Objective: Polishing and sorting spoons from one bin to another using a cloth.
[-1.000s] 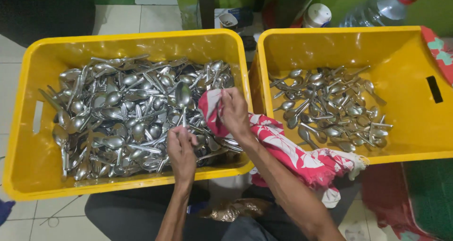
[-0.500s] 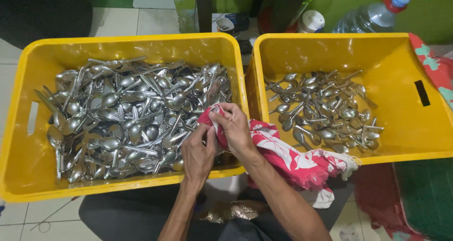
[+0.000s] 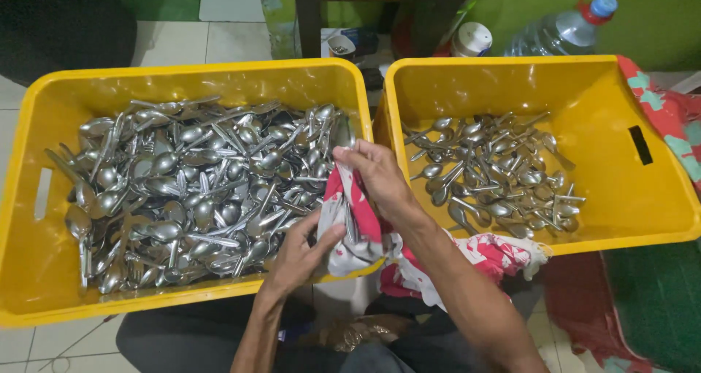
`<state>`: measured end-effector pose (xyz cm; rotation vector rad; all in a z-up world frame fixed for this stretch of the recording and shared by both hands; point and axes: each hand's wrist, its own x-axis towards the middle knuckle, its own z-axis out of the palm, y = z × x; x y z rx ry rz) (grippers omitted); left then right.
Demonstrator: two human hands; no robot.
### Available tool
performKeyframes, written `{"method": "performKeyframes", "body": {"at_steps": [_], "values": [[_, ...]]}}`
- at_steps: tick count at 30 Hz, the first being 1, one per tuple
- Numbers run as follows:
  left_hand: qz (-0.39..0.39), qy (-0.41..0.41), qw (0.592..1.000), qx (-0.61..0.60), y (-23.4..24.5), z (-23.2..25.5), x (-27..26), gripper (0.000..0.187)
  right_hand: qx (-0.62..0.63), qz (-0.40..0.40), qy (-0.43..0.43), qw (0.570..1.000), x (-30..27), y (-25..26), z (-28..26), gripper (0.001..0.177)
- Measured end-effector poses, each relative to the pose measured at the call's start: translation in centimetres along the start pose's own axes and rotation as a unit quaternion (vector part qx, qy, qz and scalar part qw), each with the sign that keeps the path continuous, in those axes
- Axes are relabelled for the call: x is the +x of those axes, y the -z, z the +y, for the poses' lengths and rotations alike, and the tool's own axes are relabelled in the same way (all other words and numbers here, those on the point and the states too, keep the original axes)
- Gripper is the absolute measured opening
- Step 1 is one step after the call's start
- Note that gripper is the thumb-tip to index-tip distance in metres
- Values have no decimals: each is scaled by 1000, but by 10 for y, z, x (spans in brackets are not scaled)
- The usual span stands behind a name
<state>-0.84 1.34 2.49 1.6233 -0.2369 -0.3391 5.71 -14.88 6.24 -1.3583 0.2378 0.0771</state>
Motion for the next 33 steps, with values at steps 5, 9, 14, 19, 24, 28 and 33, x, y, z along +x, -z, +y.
{"method": "performKeyframes", "body": {"at_steps": [5, 9, 14, 19, 24, 28, 33], "values": [[4, 38, 999, 37, 1, 13, -4, 22, -93, -4, 21, 995, 29, 4, -4, 7], [146, 107, 966, 183, 10, 5, -17, 42, -135, 94, 51, 985, 62, 24, -14, 15], [271, 140, 943, 133, 19, -25, -12, 59, -79, 127, 191, 970, 50, 32, -31, 3], [289, 94, 805, -509, 2, -59, 0, 35, 48, 83, 21, 995, -14, -18, 4, 18], [293, 73, 887, -350, -23, -53, 7, 34, -78, 139, 21, 987, -14, -21, 78, 18], [426, 180, 857, -226, -38, -53, 33, 46, -135, 64, 35, 988, -33, -20, 87, 8], [371, 158, 889, -218, -23, -44, 19, 40, -125, 55, 23, 990, -52, 0, 69, 9]]}}
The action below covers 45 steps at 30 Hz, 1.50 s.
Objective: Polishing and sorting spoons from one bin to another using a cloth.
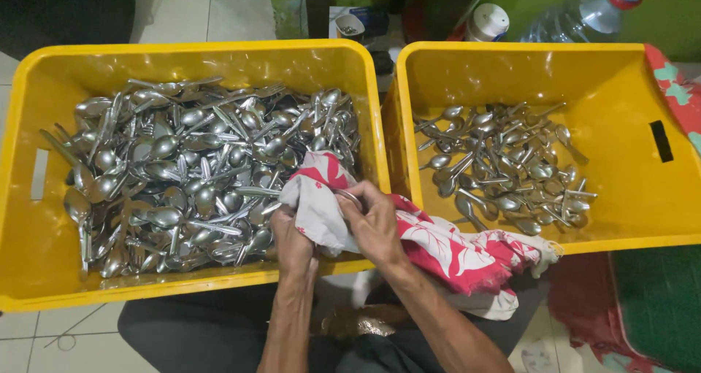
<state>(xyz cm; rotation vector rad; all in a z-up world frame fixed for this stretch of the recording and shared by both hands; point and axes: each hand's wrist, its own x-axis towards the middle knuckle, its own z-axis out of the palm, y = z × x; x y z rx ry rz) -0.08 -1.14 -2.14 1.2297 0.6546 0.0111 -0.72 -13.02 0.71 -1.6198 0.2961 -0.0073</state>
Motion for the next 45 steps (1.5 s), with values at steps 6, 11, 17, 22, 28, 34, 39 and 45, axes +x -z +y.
{"method": "performKeyframes", "body": {"at_steps": [6, 11, 17, 22, 28, 34, 39, 45], "values": [[-54, 6, 995, -85, 27, -9, 27, 27, -23, 27, 33, 999, -12, 49, -19, 10], [29, -27, 999, 31, 69, 12, 40, 25, -79, 99, 116, 985, 3, 116, -52, 8], [-204, 114, 970, -70, 29, 44, -1, 40, -19, -67, 144, 987, 19, 59, -78, 12], [-314, -60, 920, 225, 33, 19, 5, 51, -72, -142, 303, 940, 32, -3, -80, 28], [-131, -14, 957, 260, 38, 34, 16, 55, -87, -353, 168, 916, 4, 26, 2, 54], [-108, -78, 967, 217, 35, 42, 6, 45, -195, -33, 261, 945, 19, 22, -11, 30], [-210, 13, 968, 138, 35, 21, 7, 51, -342, 32, 394, 852, 31, -4, -6, 44], [-224, -35, 929, 293, 30, 33, -21, 61, -350, 83, 519, 775, 66, -20, 38, 21]]}}
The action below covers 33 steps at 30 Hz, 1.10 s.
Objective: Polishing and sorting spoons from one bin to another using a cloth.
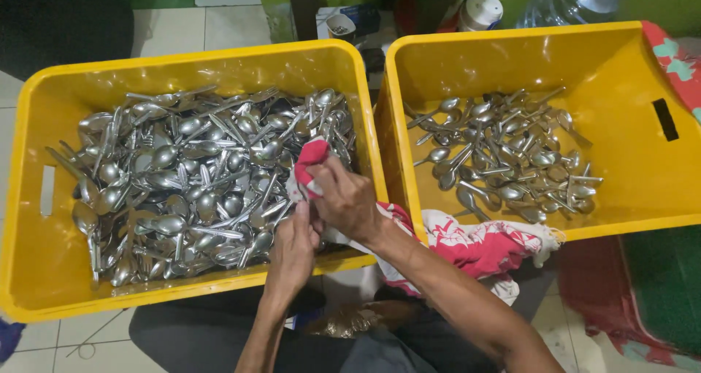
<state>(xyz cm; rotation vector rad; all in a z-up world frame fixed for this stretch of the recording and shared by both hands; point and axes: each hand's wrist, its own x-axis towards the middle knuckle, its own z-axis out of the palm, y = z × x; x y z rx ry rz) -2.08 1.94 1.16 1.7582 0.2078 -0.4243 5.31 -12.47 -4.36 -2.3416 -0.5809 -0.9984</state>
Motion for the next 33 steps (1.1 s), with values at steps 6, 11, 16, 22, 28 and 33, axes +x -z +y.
{"method": "performKeyframes", "body": {"at_steps": [6, 11, 16, 22, 28, 33], "values": [[95, -71, 991, 66, 9, 7, -11, 49, 137, 36, -139, 980, 10, 18, 0, 13], [154, -199, 954, 163, -5, -3, -17, 18, 59, -36, 5, 998, 19, 34, -36, 38], [192, -214, 926, 246, -10, 3, -25, 9, 240, -123, -322, 908, 38, 25, -15, 24], [214, -252, 879, 343, -26, -15, -6, 57, 339, -165, -338, 862, 9, 26, -24, 19], [177, -263, 946, 70, 16, 13, 8, 61, 378, -127, -379, 835, 16, 38, -37, 20], [43, -242, 967, -62, 20, 18, 41, 44, 507, -125, -432, 736, 26, 54, -48, 15]]}}
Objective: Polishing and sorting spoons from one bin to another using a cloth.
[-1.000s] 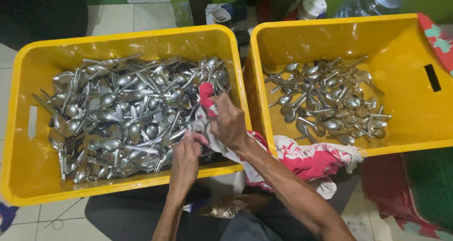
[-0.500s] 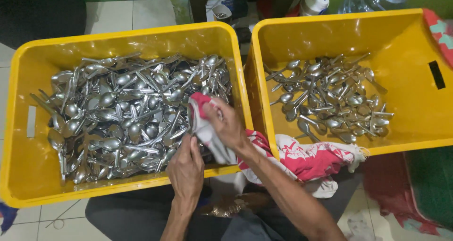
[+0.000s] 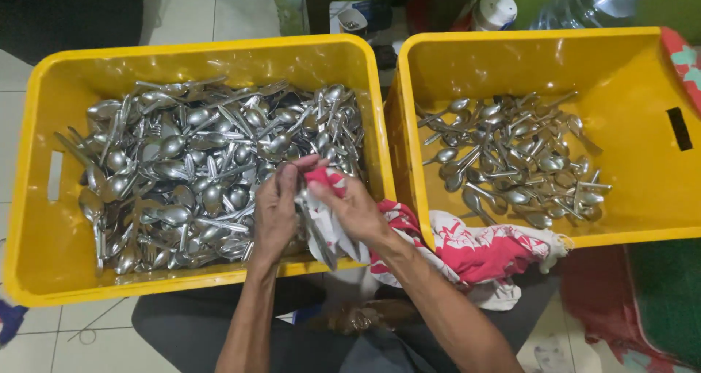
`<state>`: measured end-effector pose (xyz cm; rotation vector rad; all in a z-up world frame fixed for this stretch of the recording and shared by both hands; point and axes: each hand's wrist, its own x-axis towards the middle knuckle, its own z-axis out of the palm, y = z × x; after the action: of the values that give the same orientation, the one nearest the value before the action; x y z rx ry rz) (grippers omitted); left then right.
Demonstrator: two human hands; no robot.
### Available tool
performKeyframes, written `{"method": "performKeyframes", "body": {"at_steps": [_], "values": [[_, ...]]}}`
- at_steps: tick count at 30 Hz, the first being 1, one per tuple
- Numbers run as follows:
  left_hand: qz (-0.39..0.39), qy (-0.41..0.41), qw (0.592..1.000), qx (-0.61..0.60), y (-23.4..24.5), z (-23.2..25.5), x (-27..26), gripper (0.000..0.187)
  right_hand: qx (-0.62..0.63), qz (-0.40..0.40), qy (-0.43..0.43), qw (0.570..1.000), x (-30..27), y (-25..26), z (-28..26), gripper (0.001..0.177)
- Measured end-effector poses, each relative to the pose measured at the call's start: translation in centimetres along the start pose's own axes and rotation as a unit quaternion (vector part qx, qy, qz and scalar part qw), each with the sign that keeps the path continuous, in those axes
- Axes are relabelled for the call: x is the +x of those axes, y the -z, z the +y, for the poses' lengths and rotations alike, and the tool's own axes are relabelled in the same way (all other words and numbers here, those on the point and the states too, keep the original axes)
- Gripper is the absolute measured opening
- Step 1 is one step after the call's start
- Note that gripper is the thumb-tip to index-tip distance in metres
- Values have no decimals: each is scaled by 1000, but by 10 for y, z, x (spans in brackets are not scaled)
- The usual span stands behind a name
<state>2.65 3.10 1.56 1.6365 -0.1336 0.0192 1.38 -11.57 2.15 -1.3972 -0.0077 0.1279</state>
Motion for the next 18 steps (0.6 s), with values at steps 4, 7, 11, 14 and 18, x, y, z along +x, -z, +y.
{"method": "performKeyframes", "body": {"at_steps": [4, 7, 11, 14, 18], "values": [[80, -42, 996, 14, -4, 13, 5, 45, 323, -91, -149, 930, -5, 6, -1, 51], [67, -71, 995, 35, -8, 10, 13, 42, -36, -161, -35, 986, -7, 1, 1, 38], [63, -1, 997, 36, 2, 17, 9, 39, -50, -167, 1, 985, -19, -2, 26, 19], [132, 25, 990, 30, 11, 10, 15, 38, -82, -168, 0, 982, -36, -5, 30, 18], [167, 75, 983, -24, 6, 13, 16, 43, -96, -139, 17, 985, -44, -8, 24, 13]]}}
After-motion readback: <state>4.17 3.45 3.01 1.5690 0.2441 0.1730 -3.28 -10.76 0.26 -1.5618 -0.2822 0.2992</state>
